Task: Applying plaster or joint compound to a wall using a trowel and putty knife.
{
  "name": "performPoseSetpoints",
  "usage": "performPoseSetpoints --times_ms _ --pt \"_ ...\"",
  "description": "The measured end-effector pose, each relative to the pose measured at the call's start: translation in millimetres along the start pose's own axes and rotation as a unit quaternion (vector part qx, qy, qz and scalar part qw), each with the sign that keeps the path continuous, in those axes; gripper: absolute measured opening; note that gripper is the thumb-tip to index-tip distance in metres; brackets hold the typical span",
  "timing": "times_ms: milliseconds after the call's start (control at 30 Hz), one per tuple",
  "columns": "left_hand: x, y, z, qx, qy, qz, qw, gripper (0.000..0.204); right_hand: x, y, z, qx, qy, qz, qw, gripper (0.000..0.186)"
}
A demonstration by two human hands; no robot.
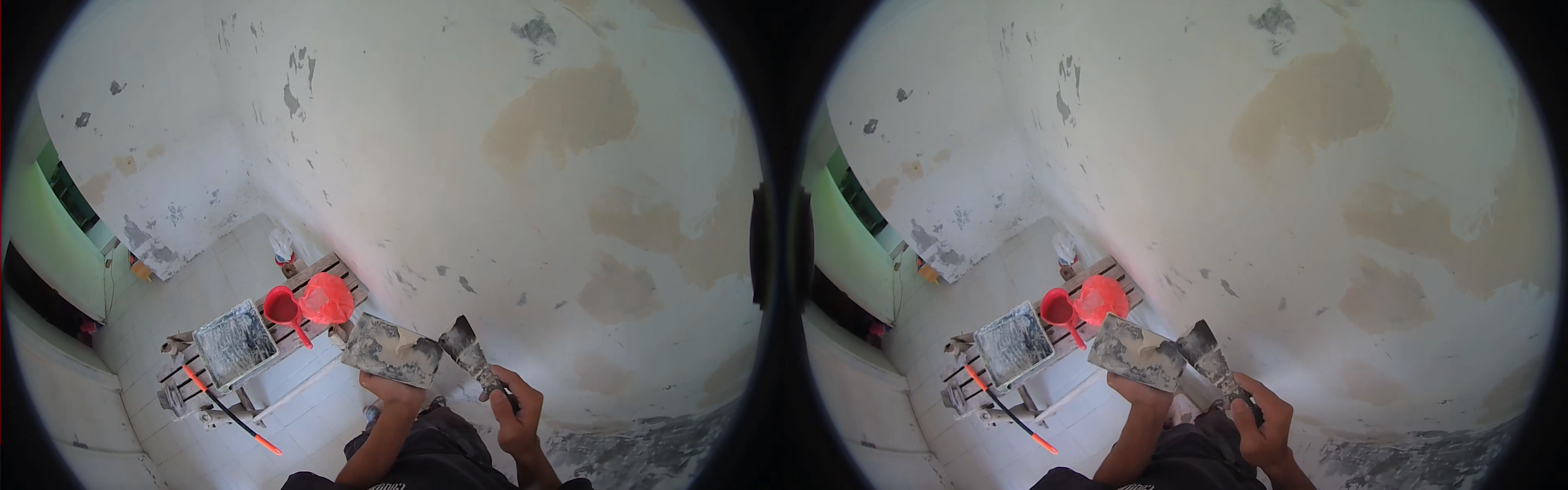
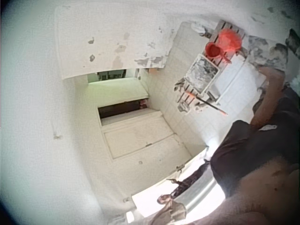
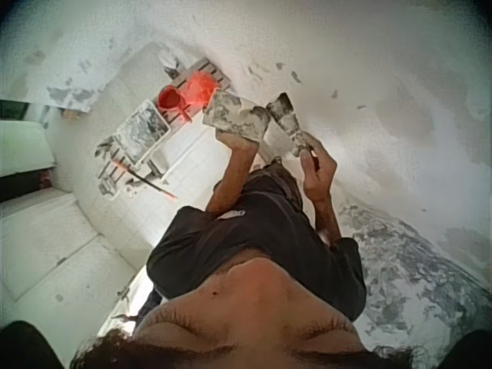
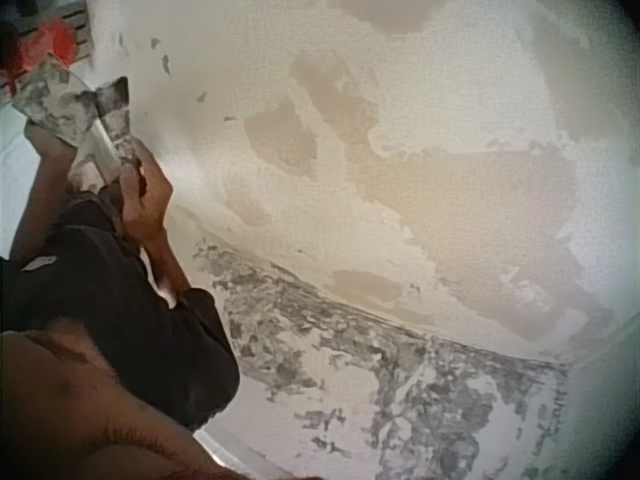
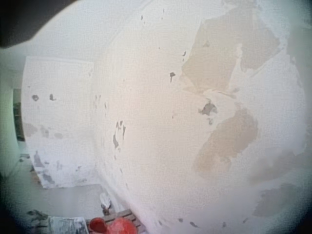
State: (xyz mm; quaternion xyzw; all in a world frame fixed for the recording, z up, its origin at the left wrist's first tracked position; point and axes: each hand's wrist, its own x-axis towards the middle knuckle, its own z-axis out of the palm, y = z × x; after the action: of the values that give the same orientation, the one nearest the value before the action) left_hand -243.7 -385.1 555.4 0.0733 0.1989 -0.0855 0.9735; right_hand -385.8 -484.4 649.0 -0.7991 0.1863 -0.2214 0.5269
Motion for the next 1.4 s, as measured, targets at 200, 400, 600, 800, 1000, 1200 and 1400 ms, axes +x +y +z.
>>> performPoseSetpoints --times_ms 200,400,600,800,1000,1200,1400 --pt "8.1 1.8 2.8 0.005 0.036 0.02 0.999 0.048 -20.4 -1.0 -16.3 -0.093 -0.099 0.012 0.991 0.033" --pt "5.3 1.2 -0.8 0.022 0.034 0.043 0.998 0.048 -13.4 -20.4 6.7 -0.142 -0.083 -0.047 0.985 0.032" --pt "2.0 -4.2 -10.5 -0.012 0.009 0.027 1.0 0.05 -7.9 -11.0 12.9 -0.152 -0.083 -0.083 0.981 0.032" --pt "0.2 -6.7 -19.0 0.02 0.01 0.032 0.999 0.051 0.3 -8.2 11.6 -0.142 -0.084 -0.069 0.984 0.031" --pt "-5.5 4.0 -17.3 0.029 -0.044 -0.006 0.999 0.049 10.5 -13.2 -3.7 -0.139 -0.105 -0.04 0.984 0.032" --pt "-15.0 14.3 -2.2 0.087 -0.041 -0.085 0.992 0.05 29.4 -8.5 -8.7 -0.14 -0.146 -0.07 0.977 0.035" --pt "-20.7 16.3 13.9 0.174 -0.013 -0.142 0.974 0.05 40.1 22.6 -0.8 -0.038 -0.151 -0.052 0.986 0.035"
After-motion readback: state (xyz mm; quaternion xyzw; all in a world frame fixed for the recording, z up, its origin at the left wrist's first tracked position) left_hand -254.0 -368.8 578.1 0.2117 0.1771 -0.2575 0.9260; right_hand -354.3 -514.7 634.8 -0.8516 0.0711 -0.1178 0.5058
